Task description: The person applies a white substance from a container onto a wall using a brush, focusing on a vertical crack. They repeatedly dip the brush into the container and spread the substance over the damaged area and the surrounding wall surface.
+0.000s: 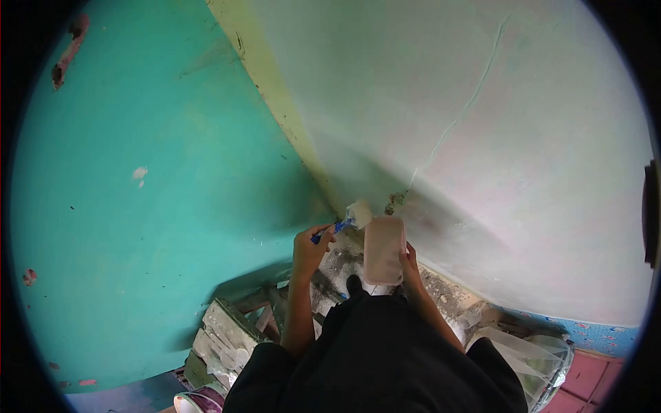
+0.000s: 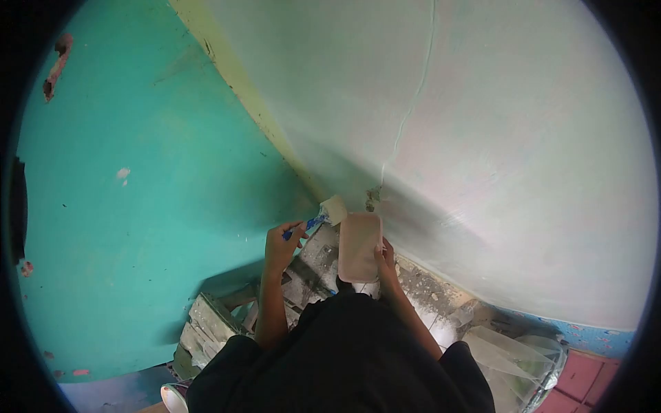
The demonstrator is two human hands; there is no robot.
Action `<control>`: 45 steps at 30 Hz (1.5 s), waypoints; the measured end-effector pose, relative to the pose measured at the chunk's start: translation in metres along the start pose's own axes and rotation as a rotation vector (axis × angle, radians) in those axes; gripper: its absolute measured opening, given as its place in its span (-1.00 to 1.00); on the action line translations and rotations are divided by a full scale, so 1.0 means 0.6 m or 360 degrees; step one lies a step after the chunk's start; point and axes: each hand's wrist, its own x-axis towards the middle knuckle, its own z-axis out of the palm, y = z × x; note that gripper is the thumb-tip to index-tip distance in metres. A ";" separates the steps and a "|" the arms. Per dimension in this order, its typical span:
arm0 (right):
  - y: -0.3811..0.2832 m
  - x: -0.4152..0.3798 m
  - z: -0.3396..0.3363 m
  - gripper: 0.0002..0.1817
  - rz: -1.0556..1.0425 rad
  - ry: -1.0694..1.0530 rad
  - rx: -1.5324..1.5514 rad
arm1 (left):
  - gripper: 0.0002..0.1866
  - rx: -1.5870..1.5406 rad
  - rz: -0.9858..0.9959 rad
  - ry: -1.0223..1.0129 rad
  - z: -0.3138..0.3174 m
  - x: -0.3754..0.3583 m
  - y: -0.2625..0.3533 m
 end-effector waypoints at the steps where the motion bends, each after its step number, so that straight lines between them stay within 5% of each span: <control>1: 0.003 0.004 0.002 -0.25 -0.0009 -0.0026 0.0031 | -0.66 -0.0030 0.0029 -0.0002 -0.002 -0.004 0.017; 6: 0.018 0.014 0.005 -0.30 -0.0158 -0.0168 -0.0051 | -0.73 -0.0140 0.0190 0.0098 0.024 -0.016 0.059; 15: 0.004 -0.001 0.013 -0.24 -0.0140 -0.0204 -0.0008 | -0.77 0.0793 0.0918 0.0259 0.082 -0.015 0.080; 21: 0.013 -0.004 0.005 -0.25 -0.0218 -0.0226 -0.0081 | -0.76 0.1046 0.0956 0.0248 0.116 -0.002 0.059; 24: -0.001 -0.017 0.007 -0.25 -0.0114 -0.0211 0.0021 | -0.73 0.0966 0.0894 0.0255 0.113 -0.009 0.063; 30: 0.023 0.001 -0.013 -0.24 -0.0181 -0.0124 0.0073 | -0.63 0.0006 0.0106 0.0246 0.075 -0.012 0.025; 39: -0.002 -0.005 -0.011 -0.32 -0.0074 -0.0117 0.0270 | -0.70 -0.0898 -0.0643 -0.0311 0.009 -0.042 -0.064; 45: -0.020 -0.011 -0.009 -0.34 0.0015 -0.0074 0.0072 | -0.73 -0.0937 -0.0184 -0.0181 -0.008 0.015 -0.056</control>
